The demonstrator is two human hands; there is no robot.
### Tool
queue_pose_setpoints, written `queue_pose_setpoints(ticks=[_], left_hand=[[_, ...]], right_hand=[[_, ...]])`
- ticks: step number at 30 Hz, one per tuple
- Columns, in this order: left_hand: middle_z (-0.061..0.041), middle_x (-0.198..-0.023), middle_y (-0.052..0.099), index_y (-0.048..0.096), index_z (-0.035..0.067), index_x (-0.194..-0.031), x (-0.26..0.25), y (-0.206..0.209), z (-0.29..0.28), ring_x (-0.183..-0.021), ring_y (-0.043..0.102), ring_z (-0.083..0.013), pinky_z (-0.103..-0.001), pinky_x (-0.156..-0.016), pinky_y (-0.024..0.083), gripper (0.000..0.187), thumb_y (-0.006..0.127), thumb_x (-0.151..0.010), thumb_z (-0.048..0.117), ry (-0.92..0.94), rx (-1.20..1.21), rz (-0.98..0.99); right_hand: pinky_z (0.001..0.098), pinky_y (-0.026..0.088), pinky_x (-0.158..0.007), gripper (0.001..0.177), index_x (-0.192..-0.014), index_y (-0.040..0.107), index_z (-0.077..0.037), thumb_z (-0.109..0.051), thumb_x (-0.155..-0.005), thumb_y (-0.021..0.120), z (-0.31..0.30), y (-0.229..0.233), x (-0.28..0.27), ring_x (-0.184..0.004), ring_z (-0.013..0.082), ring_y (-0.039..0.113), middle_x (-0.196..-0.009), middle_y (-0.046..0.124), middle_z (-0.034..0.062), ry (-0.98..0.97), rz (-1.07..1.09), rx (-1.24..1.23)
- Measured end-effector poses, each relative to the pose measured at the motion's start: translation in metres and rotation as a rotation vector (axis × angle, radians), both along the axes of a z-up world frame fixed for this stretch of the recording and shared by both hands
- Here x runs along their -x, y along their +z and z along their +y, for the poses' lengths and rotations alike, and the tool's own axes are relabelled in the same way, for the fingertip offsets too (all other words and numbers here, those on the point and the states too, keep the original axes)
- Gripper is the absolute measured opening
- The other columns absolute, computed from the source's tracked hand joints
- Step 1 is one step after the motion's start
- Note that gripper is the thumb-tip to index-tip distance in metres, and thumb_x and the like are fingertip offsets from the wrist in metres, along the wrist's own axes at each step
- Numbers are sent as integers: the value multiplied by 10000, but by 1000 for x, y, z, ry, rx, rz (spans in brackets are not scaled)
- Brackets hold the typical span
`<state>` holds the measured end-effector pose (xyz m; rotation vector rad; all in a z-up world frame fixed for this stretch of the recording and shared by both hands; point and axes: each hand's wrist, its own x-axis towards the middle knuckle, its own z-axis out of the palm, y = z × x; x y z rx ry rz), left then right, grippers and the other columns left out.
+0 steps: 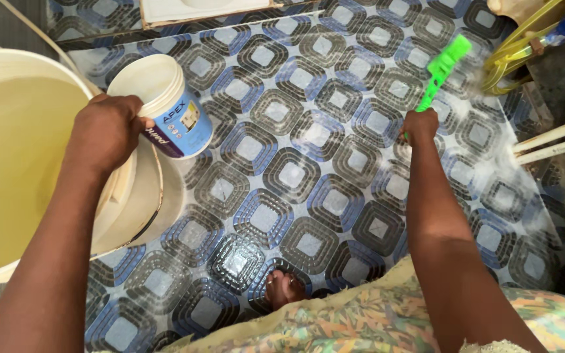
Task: The person is scrubbing the tiled bathroom floor with a green brush and rinsing it with water from a bucket using a small plastic container.
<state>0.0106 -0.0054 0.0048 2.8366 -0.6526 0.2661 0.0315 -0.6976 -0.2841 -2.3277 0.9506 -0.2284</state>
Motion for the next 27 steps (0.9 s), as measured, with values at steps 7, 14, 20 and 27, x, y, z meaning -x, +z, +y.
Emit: queue_pose_setpoints(ticks=[7, 14, 20, 27], left_hand=[[-174, -933, 708, 664, 46, -915, 0, -2, -2, -979, 639, -401, -502, -841, 508, 279, 752, -944, 309, 27, 12, 12], [-172, -932, 707, 670, 55, -919, -7, -9, 3, -971, 639, -403, -502, -826, 509, 277, 757, -946, 317, 30, -2, 13], [-162, -959, 711, 668, 58, -925, -3, -6, 4, -990, 636, -408, -499, -848, 509, 264, 745, -973, 306, 0, 2, -11], [-163, -956, 710, 676, 64, -933, -5, -9, 5, -985, 643, -406, -503, -838, 512, 262, 754, -971, 311, 13, -35, -7]], right_hand=[[514, 529, -857, 596, -1397, 479, -151, -455, -921, 667, 258, -28, 46, -1056, 400, 655, -1191, 668, 209, 513, 188, 61], [483, 550, -958, 683, -1571, 397, -355, -426, -927, 611, 360, 70, 92, -1074, 341, 692, -1185, 706, 167, 833, 451, -70], [480, 581, -712, 438, -1199, 678, -89, -354, -854, 730, 103, -2, 47, -791, 331, 728, -923, 741, 181, 281, 52, -12], [466, 543, -660, 414, -1242, 570, -96, -315, -898, 643, -16, 2, 46, -737, 321, 694, -864, 703, 176, 8, 21, -4]])
